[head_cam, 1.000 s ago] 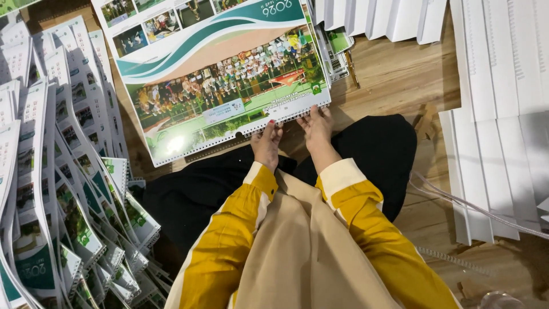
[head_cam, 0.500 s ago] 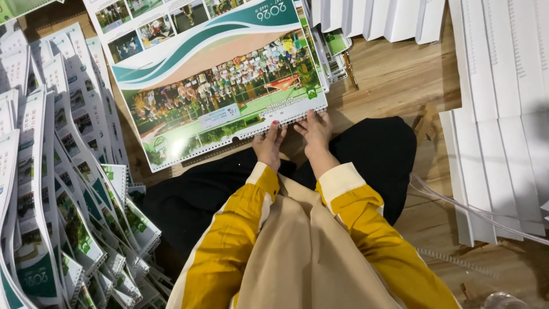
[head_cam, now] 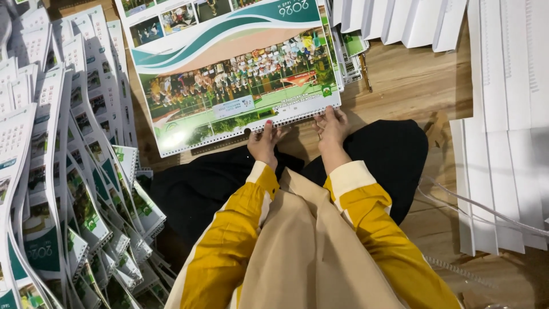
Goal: The person sits on the floor and assembles wall calendars by inserting a plastic spiral binding into pre-punched holes along the edge of the pages. They repeatedly pick up calendar sheets, align the binding, and push it through the holes to secure the pages together.
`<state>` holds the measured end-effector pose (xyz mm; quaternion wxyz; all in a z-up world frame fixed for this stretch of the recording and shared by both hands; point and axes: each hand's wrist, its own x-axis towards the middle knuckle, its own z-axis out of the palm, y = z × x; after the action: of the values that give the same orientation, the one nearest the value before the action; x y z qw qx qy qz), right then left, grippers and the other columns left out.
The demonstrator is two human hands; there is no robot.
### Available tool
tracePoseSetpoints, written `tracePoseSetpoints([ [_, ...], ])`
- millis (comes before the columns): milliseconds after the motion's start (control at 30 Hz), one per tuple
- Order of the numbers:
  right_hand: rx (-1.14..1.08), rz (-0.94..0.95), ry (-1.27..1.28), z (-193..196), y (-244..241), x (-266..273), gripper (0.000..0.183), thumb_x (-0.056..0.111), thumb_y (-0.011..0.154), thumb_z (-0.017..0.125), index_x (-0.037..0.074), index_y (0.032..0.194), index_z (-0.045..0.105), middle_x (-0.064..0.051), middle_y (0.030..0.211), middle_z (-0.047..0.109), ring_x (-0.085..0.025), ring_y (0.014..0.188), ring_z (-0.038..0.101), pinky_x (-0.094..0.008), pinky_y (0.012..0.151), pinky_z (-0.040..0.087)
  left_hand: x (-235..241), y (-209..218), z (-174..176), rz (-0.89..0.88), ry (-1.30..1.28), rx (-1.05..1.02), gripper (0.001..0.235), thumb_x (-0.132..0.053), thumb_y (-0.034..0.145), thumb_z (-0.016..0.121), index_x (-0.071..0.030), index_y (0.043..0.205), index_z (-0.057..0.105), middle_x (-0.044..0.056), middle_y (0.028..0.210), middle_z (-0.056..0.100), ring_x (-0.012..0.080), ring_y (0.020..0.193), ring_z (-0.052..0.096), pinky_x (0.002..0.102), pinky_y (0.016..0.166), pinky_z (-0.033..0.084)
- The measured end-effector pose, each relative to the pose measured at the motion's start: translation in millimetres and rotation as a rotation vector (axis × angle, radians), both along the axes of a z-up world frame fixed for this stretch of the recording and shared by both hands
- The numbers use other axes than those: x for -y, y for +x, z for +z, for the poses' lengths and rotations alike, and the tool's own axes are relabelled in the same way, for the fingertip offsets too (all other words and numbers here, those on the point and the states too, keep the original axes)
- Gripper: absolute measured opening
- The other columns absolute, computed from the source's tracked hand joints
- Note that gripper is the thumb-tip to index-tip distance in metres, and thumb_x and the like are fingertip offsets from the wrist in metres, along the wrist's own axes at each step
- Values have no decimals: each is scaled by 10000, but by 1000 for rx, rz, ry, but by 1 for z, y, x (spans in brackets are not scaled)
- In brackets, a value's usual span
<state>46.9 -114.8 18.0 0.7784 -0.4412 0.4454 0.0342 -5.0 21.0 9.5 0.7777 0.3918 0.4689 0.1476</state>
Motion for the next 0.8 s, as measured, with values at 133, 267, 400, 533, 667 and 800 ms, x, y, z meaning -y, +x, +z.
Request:
tracePoseSetpoints([
  [133,-9,8,-10,-15,4,0,202,215,849,602,171,956,437,-46,810,495,-169,588,628,-236,441,558,-1,-4,30,-46,6,29,295,-61,711,758,36,890,545,100,789,465,281,706,642,353,663,607],
  [267,1,3,-85,-28,5,2,214,173,844,611,174,989,454,-34,890,488,-187,630,636,-286,465,592,-9,-7,8,-135,42,96,231,7,731,723,30,880,548,98,800,483,304,781,645,380,724,591],
  [400,-3,315,-38,6,-6,-7,347,153,786,707,131,993,429,-75,779,557,-237,609,664,-319,491,588,-1,-5,31,-104,28,68,250,2,706,747,17,845,540,66,747,445,332,738,650,366,675,606],
  [533,52,349,-3,10,-10,-11,302,56,760,705,60,930,456,-94,783,577,-252,666,674,-336,573,592,-5,-2,19,-114,16,59,245,6,708,742,25,830,530,74,753,444,332,734,650,355,684,607],
  [667,81,307,33,8,-11,-13,330,38,743,704,48,911,420,-94,730,580,-236,618,674,-340,558,589,-3,-4,29,-110,10,29,262,-13,693,762,15,833,542,62,762,434,318,728,654,349,686,607],
  [800,86,277,52,13,-9,-13,272,22,738,701,20,848,452,-79,702,524,-247,610,672,-339,571,606,-8,-5,31,-150,-26,77,285,-44,714,756,33,882,539,103,791,460,363,769,646,375,730,591],
])
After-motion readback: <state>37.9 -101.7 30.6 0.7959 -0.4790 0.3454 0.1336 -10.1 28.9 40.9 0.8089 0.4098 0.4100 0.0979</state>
